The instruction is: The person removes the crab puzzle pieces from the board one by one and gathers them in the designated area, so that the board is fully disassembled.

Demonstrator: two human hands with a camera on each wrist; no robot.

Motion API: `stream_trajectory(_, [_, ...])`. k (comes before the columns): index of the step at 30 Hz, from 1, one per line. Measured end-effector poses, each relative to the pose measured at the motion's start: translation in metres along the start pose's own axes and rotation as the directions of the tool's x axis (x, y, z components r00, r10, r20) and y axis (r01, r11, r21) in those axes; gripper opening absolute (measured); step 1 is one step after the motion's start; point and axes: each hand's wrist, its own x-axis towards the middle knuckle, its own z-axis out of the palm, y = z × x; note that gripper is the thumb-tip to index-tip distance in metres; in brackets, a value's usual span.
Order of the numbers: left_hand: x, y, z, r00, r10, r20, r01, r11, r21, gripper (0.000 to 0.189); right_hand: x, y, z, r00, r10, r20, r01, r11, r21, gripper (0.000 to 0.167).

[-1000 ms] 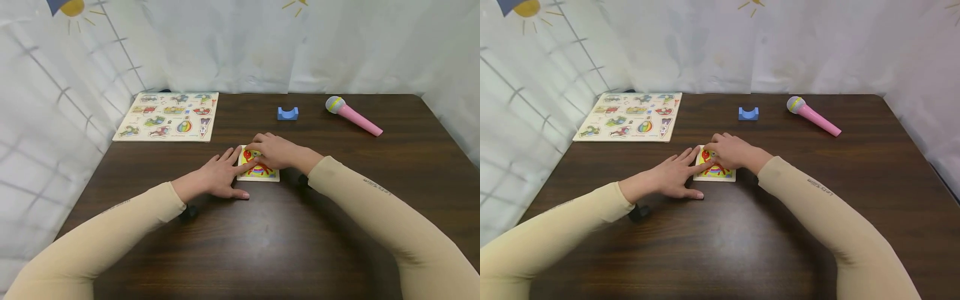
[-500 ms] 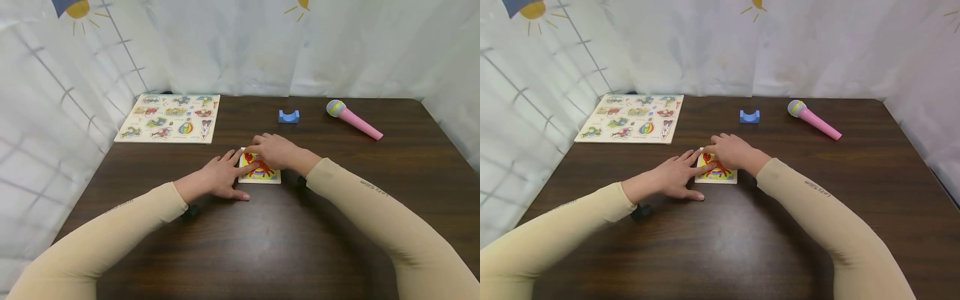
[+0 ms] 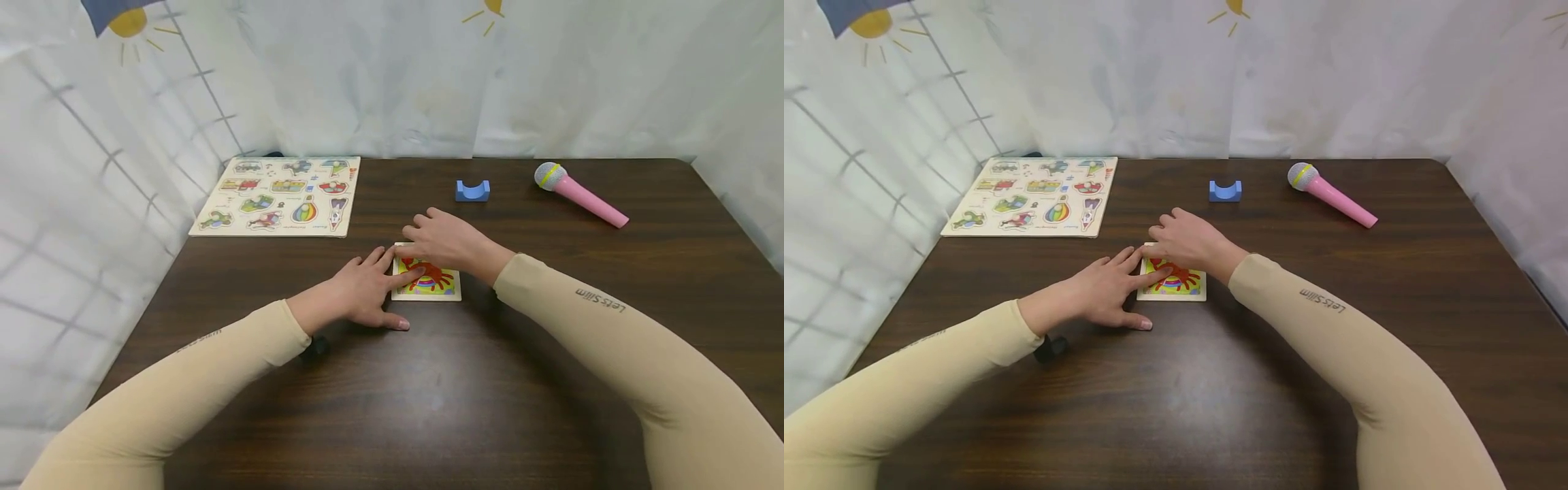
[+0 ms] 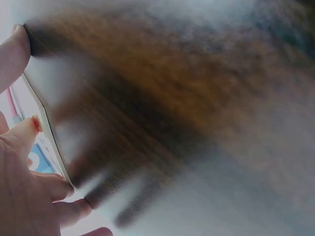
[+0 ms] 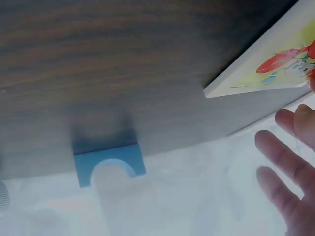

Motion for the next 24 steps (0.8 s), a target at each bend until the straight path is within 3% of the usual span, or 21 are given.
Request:
stream_trajectory(5, [0.000, 0.000, 0.001, 1.000, 0.007, -0.006, -0.007, 1.000, -0.002, 0.096, 0.005, 0.000, -0.001, 1.000, 0.006, 0.000, -0.006, 1.000, -0.001, 0.057])
stream_trajectory(9, [-0.001, 0.000, 0.002, 1.000, 0.007, -0.011, -0.007, 1.000, -0.011, 0.096, 0.006, 0.001, 0.000, 0.997, 0.069, 0.048, -0.076, 0.979, 0.187, 0.054])
stream_trajectory(11, [-0.002, 0.000, 0.001, 1.000, 0.008, -0.011, -0.008, 1.000, -0.019, 0.096, 0.006, 0.002, 0.001, 0.989, 0.117, 0.089, -0.140, 0.933, 0.332, 0.051])
stream_trajectory(15, [-0.002, -0.001, 0.001, 1.000, 0.011, -0.011, -0.012, 1.000, -0.025, 0.097, 0.005, 0.004, 0.006, 0.966, 0.210, 0.153, -0.259, 0.759, 0.597, 0.042])
stream_trajectory(18, [-0.002, -0.001, 0.001, 1.000, 0.014, -0.011, -0.014, 1.000, -0.020, 0.096, 0.005, 0.005, 0.009, 0.958, 0.237, 0.162, -0.280, 0.652, 0.705, 0.040])
stream_trajectory(20, [-0.002, -0.001, 0.002, 1.000, 0.013, -0.009, -0.013, 1.000, -0.018, 0.096, 0.006, 0.005, 0.011, 0.961, 0.229, 0.156, -0.267, 0.619, 0.739, 0.042])
stream_trajectory(24, [-0.002, -0.001, 0.002, 1.000, 0.007, -0.001, -0.007, 1.000, -0.026, 0.096, 0.009, 0.005, 0.014, 0.964, 0.219, 0.150, -0.253, 0.589, 0.767, 0.041])
